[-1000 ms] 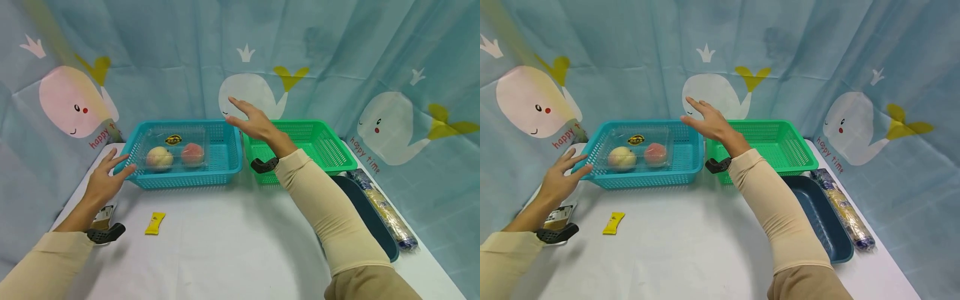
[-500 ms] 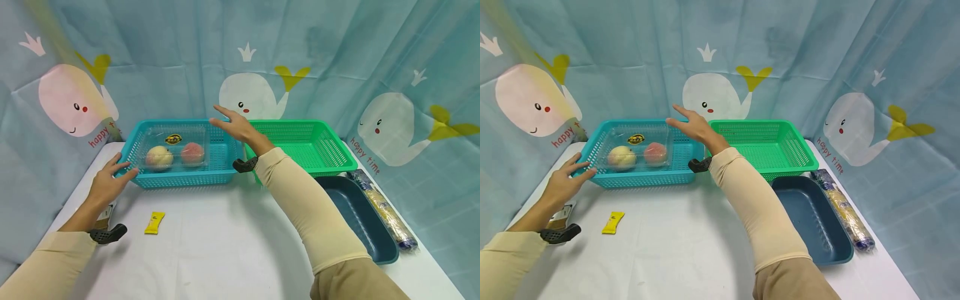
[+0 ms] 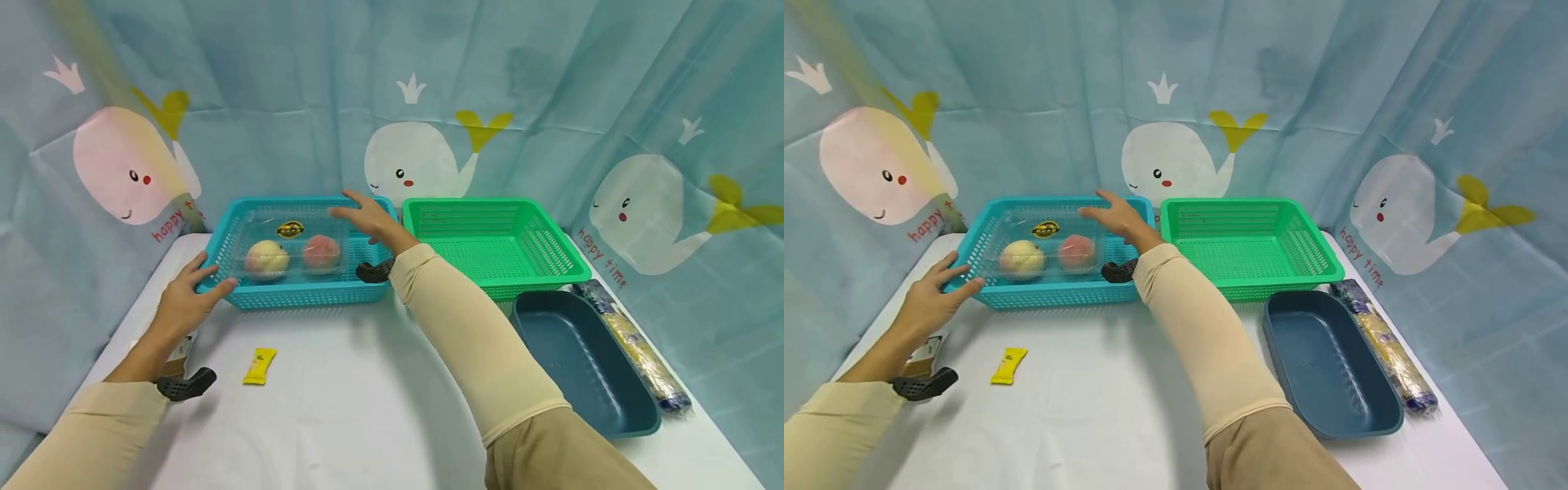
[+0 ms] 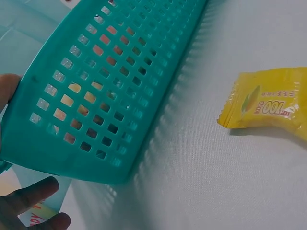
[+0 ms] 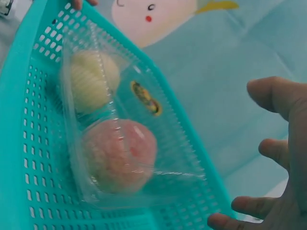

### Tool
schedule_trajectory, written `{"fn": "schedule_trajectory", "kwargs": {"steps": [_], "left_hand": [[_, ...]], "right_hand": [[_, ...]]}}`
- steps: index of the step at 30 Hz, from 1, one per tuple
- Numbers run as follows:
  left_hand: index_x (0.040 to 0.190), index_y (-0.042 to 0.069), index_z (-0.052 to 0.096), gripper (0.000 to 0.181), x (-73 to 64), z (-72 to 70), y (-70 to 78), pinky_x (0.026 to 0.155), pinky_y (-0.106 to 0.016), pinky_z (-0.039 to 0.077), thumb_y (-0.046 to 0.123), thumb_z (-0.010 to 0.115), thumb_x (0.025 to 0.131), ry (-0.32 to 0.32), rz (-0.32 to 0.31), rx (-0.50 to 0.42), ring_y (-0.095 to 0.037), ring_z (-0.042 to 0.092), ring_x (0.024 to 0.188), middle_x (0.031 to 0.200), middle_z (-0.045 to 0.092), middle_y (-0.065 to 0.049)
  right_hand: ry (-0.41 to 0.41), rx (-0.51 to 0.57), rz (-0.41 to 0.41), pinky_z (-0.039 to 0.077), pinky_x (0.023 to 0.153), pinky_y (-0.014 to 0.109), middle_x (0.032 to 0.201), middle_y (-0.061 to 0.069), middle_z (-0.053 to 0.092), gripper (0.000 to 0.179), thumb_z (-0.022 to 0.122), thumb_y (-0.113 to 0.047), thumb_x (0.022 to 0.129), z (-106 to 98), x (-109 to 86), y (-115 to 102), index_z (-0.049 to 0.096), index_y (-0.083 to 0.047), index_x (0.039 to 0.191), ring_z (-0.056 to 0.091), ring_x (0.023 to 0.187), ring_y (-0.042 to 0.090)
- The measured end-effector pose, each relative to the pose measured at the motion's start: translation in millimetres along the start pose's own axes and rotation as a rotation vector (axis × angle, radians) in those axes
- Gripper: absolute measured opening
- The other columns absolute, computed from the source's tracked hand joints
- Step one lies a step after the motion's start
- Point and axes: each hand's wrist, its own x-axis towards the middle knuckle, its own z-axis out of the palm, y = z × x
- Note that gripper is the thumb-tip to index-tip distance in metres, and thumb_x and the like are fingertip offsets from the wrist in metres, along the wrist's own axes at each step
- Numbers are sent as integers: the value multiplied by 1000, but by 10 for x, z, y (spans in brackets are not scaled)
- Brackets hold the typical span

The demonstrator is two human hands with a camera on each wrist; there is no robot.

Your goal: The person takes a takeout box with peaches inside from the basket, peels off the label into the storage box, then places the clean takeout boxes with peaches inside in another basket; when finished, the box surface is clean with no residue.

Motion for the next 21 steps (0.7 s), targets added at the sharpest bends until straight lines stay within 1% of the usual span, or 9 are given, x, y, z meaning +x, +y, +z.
{"fn": "schedule_trajectory", "kwargs": {"steps": [2,5,10,15,21], "left_hand": [[144,-9,34,79,-5,-2,-2,104,-68,15,48,57,95,9,1,-6,-44,4,142,160,7,-12],[144,-9,34,79,-14,2,-4,105,-67,16,48,58,94,21,-2,-11,-43,5,142,160,8,-12],[144,-8,35,80,-13,5,-15,105,-66,18,48,59,94,39,13,-18,-42,8,142,159,10,-12],[144,-8,35,79,-1,9,-5,105,-65,21,47,59,94,53,29,-25,-41,9,142,159,11,-12],[146,-6,33,78,-31,28,-22,104,-66,21,47,58,94,54,11,-29,-40,9,142,160,10,-10]], "right_hand": [[-10,32,49,46,89,58,157,-1,23,74,60,-56,89,64,51,20,25,-40,152,39,131,31],[-32,88,87,45,89,62,157,2,20,75,63,-52,89,146,108,70,25,-38,153,36,132,35],[-41,145,130,44,88,64,158,0,17,75,67,-43,89,257,167,148,26,-39,152,33,133,37],[-30,186,147,43,89,65,158,2,19,74,67,-36,90,346,192,196,27,-38,152,35,132,40],[-6,252,136,44,91,58,156,8,22,75,70,-23,89,489,218,241,31,-33,152,41,127,42]]}}
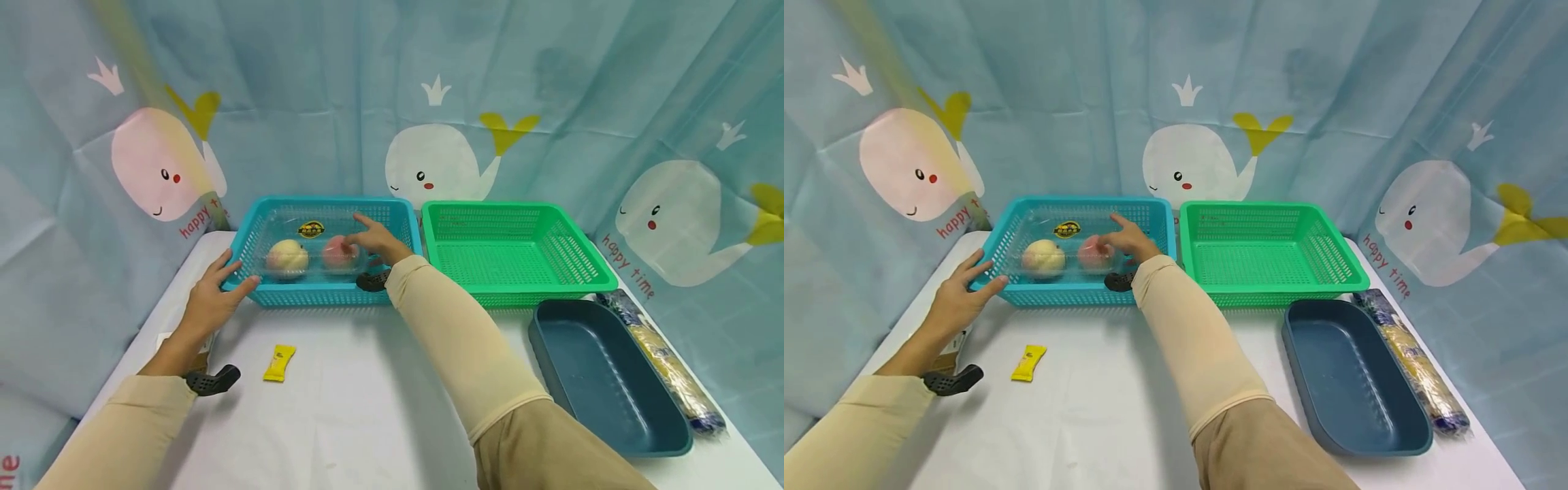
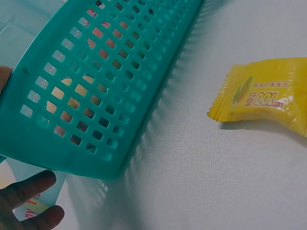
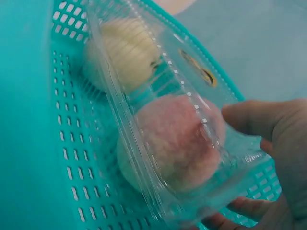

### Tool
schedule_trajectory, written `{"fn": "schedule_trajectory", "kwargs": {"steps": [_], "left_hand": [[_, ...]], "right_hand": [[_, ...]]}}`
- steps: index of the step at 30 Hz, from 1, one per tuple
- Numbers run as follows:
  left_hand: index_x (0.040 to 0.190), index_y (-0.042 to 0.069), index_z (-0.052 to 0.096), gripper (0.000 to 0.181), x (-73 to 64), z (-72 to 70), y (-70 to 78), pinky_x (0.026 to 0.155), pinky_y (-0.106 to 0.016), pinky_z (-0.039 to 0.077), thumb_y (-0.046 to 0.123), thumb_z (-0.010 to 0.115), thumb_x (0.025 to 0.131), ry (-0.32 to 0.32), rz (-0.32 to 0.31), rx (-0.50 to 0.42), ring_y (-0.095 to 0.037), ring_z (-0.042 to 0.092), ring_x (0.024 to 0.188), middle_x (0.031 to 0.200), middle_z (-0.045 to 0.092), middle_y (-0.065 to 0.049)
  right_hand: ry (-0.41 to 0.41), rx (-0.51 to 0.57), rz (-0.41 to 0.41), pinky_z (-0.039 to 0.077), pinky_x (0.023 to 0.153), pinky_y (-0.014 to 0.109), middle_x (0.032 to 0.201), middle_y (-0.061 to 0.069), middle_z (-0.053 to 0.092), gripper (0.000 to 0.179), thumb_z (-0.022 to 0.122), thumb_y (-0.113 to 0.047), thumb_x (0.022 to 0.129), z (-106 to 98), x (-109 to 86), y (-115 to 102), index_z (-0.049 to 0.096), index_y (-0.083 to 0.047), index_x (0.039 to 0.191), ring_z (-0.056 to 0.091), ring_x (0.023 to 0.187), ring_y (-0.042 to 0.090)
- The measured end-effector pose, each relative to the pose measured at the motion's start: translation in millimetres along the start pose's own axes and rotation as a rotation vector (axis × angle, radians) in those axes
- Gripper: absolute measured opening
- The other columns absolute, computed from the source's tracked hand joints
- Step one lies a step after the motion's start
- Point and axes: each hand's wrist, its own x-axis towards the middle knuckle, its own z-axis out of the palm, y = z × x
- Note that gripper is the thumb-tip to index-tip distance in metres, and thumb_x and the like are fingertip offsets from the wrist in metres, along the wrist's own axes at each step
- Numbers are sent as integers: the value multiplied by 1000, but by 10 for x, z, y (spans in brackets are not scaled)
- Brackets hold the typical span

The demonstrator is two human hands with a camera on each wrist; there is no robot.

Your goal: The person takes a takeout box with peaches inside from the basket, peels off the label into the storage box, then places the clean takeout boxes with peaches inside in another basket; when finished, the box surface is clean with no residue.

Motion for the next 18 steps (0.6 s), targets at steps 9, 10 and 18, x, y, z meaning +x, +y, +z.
{"fn": "schedule_trajectory", "kwargs": {"steps": [9,10,18], "left_hand": [[146,-6,33,76,0,23,21,104,-63,25,44,58,95,31,15,3,-39,11,142,159,12,-10],[146,-6,33,76,1,21,24,104,-63,24,44,58,95,32,14,4,-39,11,142,159,12,-10],[148,-3,31,75,-8,31,-11,106,-62,20,42,59,96,31,12,-21,-38,9,143,160,11,-9]], "right_hand": [[32,119,-57,43,95,56,156,4,22,74,69,-8,88,22,44,-1,36,-29,150,36,133,32],[32,146,-66,43,95,55,156,4,21,74,68,-6,88,23,41,-5,36,-30,150,37,132,31],[37,307,-114,52,72,41,153,7,27,75,65,-1,87,43,-52,-23,36,-28,151,54,98,22]]}}
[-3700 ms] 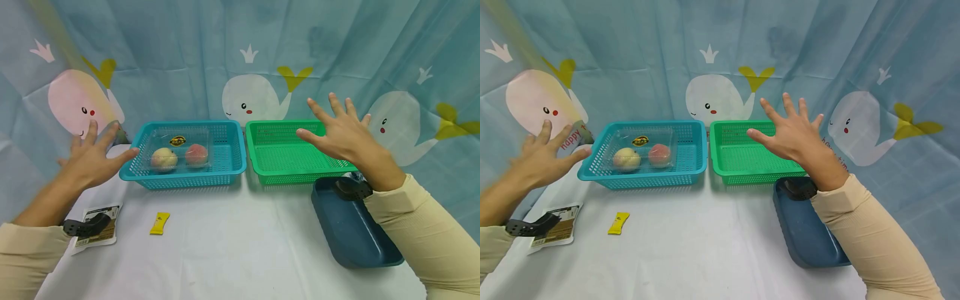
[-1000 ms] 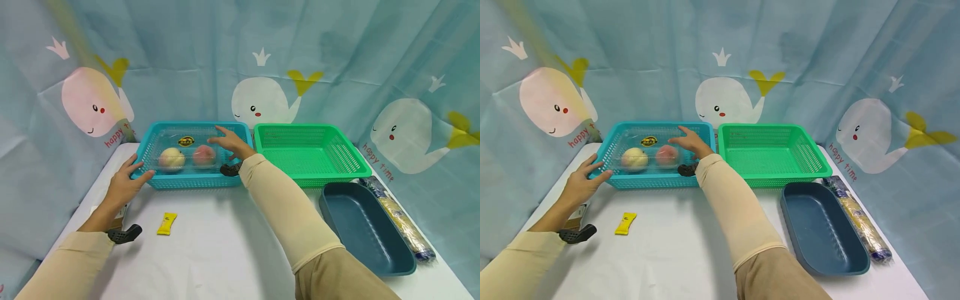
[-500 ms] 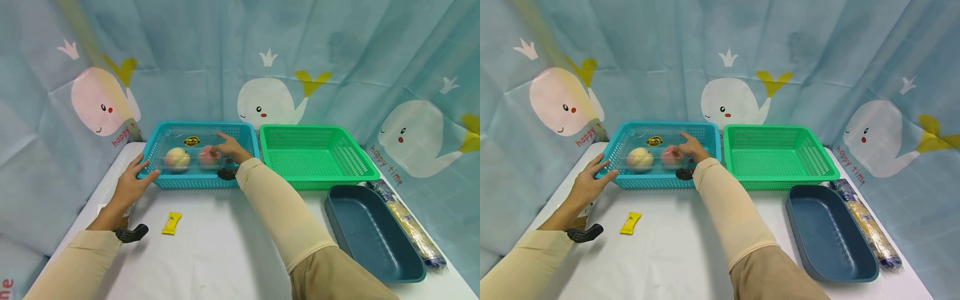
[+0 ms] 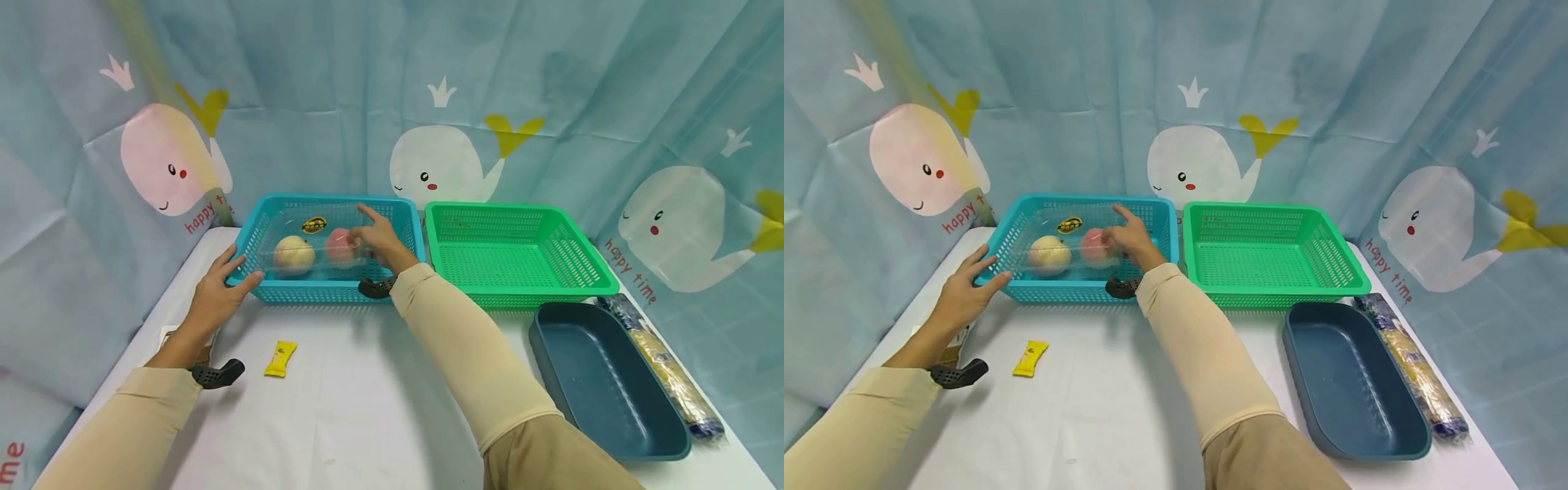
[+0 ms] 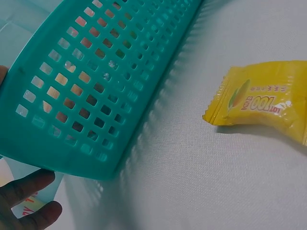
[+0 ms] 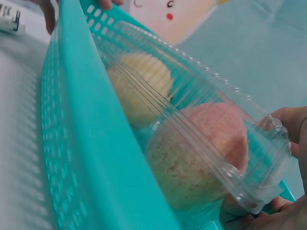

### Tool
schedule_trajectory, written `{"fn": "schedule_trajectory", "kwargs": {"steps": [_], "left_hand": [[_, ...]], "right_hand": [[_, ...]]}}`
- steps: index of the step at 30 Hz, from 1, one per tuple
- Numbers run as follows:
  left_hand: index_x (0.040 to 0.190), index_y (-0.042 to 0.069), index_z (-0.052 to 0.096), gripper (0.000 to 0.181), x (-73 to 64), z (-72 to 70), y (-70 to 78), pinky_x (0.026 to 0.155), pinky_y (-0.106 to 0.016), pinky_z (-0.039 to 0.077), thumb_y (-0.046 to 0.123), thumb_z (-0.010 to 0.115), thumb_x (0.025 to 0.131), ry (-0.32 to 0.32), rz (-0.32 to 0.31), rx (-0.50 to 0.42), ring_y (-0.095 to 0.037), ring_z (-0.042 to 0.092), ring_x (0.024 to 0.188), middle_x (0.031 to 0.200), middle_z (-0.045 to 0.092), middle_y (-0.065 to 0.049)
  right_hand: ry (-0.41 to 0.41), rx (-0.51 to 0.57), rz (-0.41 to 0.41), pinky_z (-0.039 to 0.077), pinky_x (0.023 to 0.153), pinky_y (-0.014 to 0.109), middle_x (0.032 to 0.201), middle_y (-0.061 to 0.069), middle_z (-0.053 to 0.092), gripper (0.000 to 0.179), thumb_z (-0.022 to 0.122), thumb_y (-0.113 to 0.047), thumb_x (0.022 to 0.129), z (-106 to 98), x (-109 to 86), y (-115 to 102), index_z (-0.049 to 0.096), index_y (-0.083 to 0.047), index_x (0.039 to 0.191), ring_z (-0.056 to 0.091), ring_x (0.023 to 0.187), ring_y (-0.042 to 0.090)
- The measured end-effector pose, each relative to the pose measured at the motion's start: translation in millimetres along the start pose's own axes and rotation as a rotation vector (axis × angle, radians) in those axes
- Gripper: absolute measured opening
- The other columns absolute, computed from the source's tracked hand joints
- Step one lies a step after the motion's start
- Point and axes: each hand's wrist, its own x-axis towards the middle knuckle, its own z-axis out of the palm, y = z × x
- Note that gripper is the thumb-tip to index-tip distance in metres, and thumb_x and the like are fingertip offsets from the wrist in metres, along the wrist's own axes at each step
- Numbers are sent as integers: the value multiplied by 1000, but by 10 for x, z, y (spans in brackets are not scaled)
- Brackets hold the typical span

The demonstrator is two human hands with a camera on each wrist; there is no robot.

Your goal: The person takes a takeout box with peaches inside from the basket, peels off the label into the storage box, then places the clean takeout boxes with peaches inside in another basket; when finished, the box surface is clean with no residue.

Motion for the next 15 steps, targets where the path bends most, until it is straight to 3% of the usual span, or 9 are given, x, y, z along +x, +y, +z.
{"fn": "schedule_trajectory", "kwargs": {"steps": [2,5,7,9,12,15], "left_hand": [[148,-3,30,75,1,5,-8,106,-62,21,42,58,96,0,0,1,-38,9,143,160,11,-9],[148,-4,31,75,8,-1,-5,106,-62,23,43,58,95,7,11,-1,-38,11,142,160,12,-9],[148,-4,31,76,11,-8,3,106,-62,22,44,58,95,14,14,-5,-38,11,142,159,13,-9],[148,-4,31,76,11,-16,9,107,-61,21,44,58,95,22,18,-7,-38,12,142,159,13,-9],[148,-3,31,75,3,-16,12,108,-61,19,43,58,96,19,14,-9,-38,11,142,159,13,-10],[149,-3,30,75,-12,-11,10,107,-62,19,43,58,96,10,0,-8,-39,10,142,159,12,-10]], "right_hand": [[23,29,-9,49,61,34,144,4,36,73,65,-1,86,-9,-38,8,40,-27,149,50,75,17],[47,81,-22,37,46,29,105,4,56,70,65,0,86,-37,-86,16,44,-28,147,32,50,14],[53,103,-36,29,43,29,75,1,51,69,64,0,86,-62,-117,8,44,-28,146,23,43,13],[49,121,-46,26,42,29,62,3,46,70,63,0,86,-92,-151,-9,43,-27,147,21,42,13],[57,133,-51,28,42,28,66,4,50,70,63,0,87,-134,-221,-48,42,-27,147,23,42,13],[66,154,-50,31,41,27,87,10,58,69,64,0,86,-172,-307,-102,44,-28,146,27,43,13]]}}
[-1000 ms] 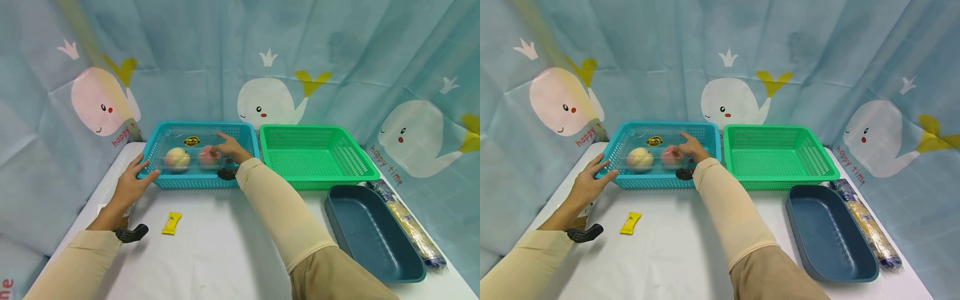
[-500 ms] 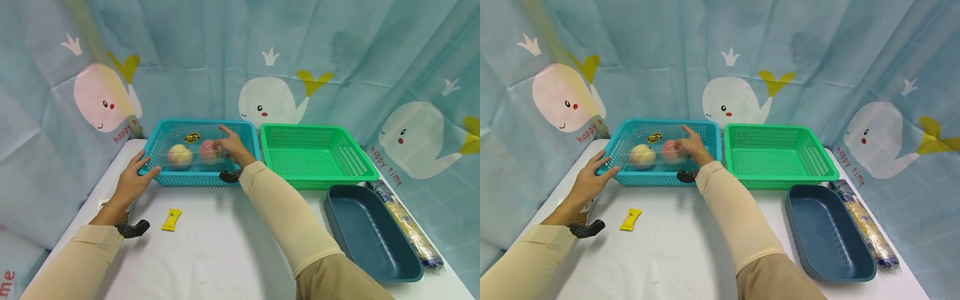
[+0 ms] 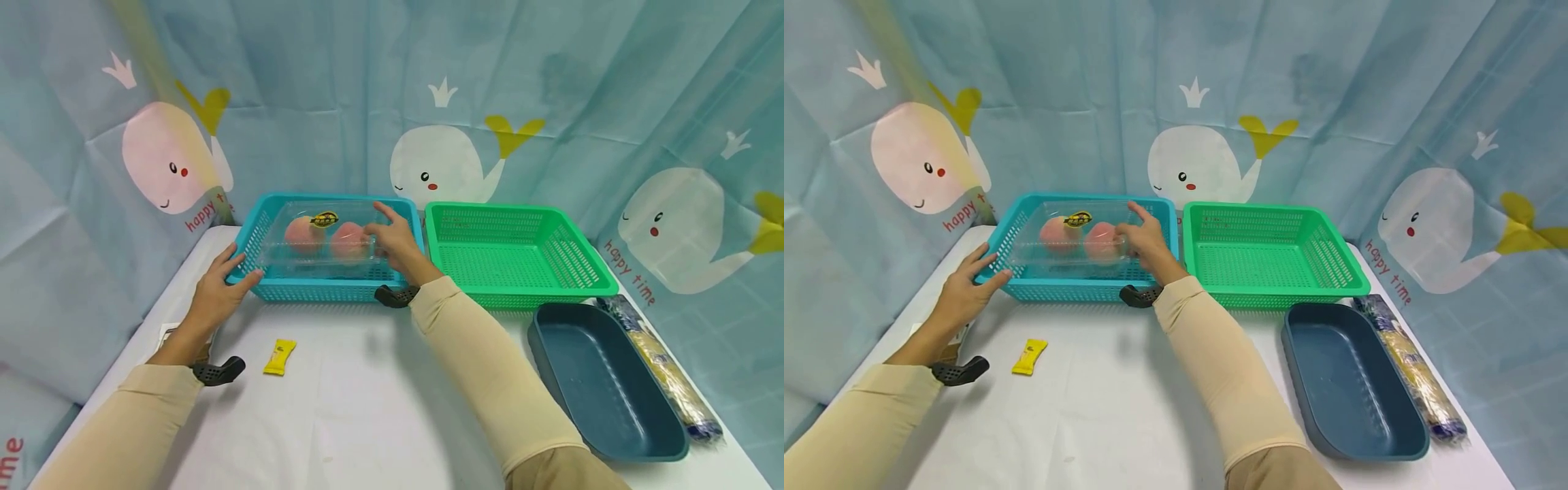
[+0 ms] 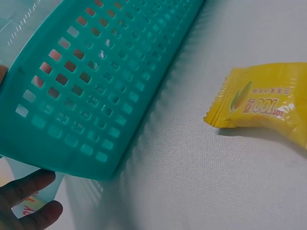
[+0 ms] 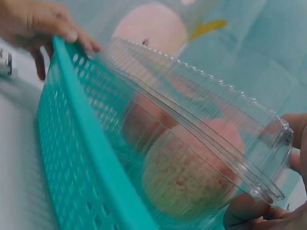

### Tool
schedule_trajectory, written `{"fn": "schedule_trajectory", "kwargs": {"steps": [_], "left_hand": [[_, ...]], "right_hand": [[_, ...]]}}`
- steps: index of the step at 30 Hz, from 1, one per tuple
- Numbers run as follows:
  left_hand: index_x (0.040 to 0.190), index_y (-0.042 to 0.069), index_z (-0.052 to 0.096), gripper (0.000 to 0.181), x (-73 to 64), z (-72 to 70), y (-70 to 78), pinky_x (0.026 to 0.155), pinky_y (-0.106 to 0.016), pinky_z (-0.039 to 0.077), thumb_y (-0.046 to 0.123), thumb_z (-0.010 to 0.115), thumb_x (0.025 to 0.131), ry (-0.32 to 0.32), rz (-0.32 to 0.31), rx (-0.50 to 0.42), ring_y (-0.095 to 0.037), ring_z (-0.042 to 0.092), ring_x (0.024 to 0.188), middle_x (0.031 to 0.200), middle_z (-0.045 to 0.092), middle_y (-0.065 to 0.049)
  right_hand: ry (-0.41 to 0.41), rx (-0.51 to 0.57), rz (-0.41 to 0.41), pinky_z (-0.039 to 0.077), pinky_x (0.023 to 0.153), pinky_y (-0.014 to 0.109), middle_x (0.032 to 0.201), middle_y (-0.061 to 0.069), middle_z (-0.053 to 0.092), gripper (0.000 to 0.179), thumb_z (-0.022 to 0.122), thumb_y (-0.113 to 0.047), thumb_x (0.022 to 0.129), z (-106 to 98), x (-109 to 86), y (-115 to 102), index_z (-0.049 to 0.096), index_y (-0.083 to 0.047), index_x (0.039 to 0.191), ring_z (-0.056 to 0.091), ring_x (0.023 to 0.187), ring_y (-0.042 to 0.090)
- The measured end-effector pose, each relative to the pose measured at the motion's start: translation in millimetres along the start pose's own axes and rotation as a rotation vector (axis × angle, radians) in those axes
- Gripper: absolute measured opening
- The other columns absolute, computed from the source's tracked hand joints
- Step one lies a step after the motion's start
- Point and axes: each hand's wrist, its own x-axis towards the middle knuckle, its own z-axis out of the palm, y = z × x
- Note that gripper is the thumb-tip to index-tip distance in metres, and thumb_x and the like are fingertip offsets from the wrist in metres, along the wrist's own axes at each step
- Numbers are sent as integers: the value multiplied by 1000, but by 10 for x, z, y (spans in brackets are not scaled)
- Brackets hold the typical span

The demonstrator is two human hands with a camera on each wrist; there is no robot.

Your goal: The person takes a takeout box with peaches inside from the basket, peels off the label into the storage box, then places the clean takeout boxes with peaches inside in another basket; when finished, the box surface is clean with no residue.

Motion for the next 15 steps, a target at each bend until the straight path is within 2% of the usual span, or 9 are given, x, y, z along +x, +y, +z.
{"fn": "schedule_trajectory", "kwargs": {"steps": [3,6,10,12,15], "left_hand": [[149,-2,29,76,-2,5,-10,107,-62,18,43,58,96,-3,-14,3,-39,9,143,160,11,-9],[149,-2,29,75,4,10,-20,107,-63,18,43,57,96,0,-11,7,-38,9,143,160,11,-9],[149,-2,29,75,16,19,-24,107,-63,18,43,57,96,2,-5,7,-38,9,143,160,11,-9],[149,-2,29,76,19,25,-21,107,-64,18,44,57,96,1,-12,12,-39,9,143,160,11,-10],[150,-1,28,77,16,30,-12,106,-64,19,45,57,96,0,-25,19,-39,9,143,160,10,-10]], "right_hand": [[0,47,-20,33,41,25,111,7,54,68,64,1,85,-35,-78,-77,47,-28,144,30,45,12],[5,83,-44,32,41,25,96,3,51,66,64,1,84,-84,-170,-166,50,-30,141,29,45,13],[-2,114,-78,32,42,25,67,7,48,65,63,2,84,-163,-298,-268,51,-29,140,27,45,14],[-7,123,-97,32,42,26,70,7,56,65,62,2,85,-201,-374,-310,50,-27,142,27,45,14],[-11,122,-124,31,41,25,70,6,56,65,61,3,86,-250,-514,-366,49,-25,143,26,44,14]]}}
